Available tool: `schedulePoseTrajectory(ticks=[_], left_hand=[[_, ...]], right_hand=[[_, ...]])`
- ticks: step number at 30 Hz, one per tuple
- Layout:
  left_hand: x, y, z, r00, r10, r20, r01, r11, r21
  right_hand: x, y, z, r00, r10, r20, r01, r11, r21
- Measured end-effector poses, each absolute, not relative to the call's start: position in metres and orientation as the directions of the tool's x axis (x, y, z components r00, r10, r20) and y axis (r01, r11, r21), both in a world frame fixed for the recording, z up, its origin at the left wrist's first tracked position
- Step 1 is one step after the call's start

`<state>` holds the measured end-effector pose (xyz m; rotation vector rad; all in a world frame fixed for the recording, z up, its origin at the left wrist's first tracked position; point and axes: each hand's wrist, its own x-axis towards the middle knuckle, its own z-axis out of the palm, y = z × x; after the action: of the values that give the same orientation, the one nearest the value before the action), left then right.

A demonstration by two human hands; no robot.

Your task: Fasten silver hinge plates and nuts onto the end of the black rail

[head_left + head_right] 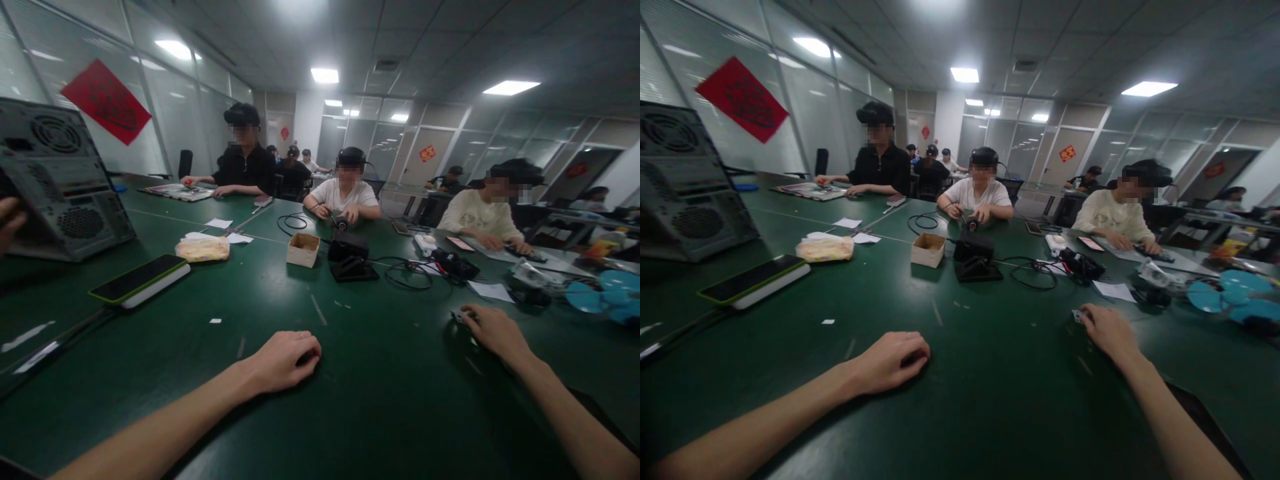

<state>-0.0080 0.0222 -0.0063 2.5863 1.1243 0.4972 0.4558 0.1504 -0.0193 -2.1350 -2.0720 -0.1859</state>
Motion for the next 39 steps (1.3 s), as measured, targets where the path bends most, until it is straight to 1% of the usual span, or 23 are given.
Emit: schedulePoseTrajectory(ticks=[5,12,22,27,33,39], left_hand=[[-0.007,0.022,-0.006,0.642,0.738,0.209,0.638,-0.665,0.389],[-0.006,0.021,-0.004,0.643,0.738,0.204,0.641,-0.664,0.385],[-0.008,0.022,-0.007,0.639,0.741,0.209,0.631,-0.66,0.408],[-0.007,0.023,-0.007,0.64,0.737,0.217,0.626,-0.664,0.409],[-0.007,0.023,-0.007,0.634,0.74,0.224,0.626,-0.662,0.412],[-0.007,0.023,-0.006,0.629,0.748,0.211,0.636,-0.652,0.413]], right_hand=[[0.465,0.154,-0.025,-0.028,0.976,0.218,0.998,0.016,0.057],[0.47,0.156,-0.031,-0.074,0.972,0.223,0.993,0.051,0.107],[0.475,0.16,-0.036,-0.095,0.972,0.216,0.991,0.072,0.111],[0.475,0.159,-0.035,-0.063,0.973,0.224,0.995,0.042,0.094],[0.47,0.155,-0.033,-0.055,0.969,0.24,0.993,0.026,0.118],[0.466,0.151,-0.031,-0.024,0.968,0.251,0.995,-0.002,0.104]])
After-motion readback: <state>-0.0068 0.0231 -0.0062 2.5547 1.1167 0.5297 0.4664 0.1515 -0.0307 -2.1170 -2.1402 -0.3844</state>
